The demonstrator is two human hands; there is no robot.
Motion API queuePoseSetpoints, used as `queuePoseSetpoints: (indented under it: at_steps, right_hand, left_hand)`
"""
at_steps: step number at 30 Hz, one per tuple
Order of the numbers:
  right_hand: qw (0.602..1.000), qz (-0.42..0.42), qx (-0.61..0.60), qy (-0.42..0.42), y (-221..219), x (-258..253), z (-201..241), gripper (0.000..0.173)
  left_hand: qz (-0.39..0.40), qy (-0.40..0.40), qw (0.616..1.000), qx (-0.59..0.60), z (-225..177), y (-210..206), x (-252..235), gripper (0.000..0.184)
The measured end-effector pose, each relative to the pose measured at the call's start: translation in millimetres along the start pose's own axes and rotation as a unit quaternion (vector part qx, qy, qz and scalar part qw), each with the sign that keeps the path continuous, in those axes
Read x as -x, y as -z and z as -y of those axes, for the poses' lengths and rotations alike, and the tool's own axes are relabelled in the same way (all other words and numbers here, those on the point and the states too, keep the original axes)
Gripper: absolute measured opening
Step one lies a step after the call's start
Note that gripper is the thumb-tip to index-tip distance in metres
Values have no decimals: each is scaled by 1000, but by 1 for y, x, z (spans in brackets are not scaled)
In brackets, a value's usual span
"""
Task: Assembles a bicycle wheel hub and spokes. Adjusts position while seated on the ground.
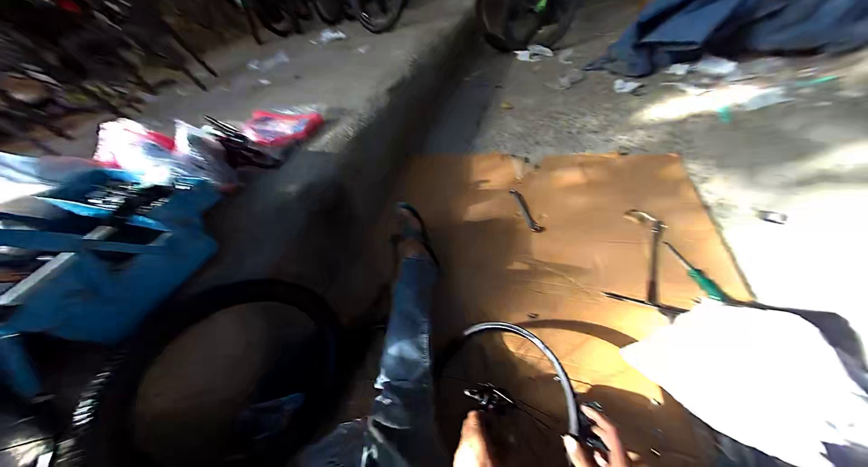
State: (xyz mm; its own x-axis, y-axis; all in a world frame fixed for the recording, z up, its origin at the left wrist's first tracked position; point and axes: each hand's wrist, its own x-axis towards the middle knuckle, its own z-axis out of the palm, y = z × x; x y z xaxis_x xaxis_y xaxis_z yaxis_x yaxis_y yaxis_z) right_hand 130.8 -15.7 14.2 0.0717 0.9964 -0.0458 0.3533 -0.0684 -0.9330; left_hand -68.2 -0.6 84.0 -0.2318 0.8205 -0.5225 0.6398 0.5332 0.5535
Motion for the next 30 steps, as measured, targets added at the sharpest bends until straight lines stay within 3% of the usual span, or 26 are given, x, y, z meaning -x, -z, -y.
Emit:
queuePoseSetpoints:
  at_steps: [3, 7, 12, 16, 21, 24, 26, 30]
  right_hand:
    - [998, -53, 43, 1, 0, -7, -6, 59]
    - [994, -73, 73, -20, 10, -22, -20, 50]
    - [994, -81, 53, -60, 20, -32, -21, 49]
    - [995, -71, 51, -46, 18, -32, -26, 46]
    - [992, -70, 61, -80, 20, -29, -26, 46]
    - [992, -72, 60, -88, 20, -31, -22, 46]
    - [992, -69, 47, -91, 22, -31, -23, 44]
    - [991, -64, -43, -108, 22, -29, -23, 24]
  left_hand:
    - [57, 38, 997, -28, 21, -6, -9, 79]
    - [56, 40, 992, -110, 17, -10, -18, 61]
    - [62, 32, 972, -224, 1, -5, -26, 53]
    - [-9, 14, 971, -237, 5, -4, -36, 62]
    - [-108, -70, 959, -253, 13, -5, -61, 56]
    - [-49, -76, 950, -297, 1, 7, -71, 37]
    - [0, -69, 946, -317, -6, 13, -70, 35]
    - [121, -19, 972, -199, -23, 18, -51, 41]
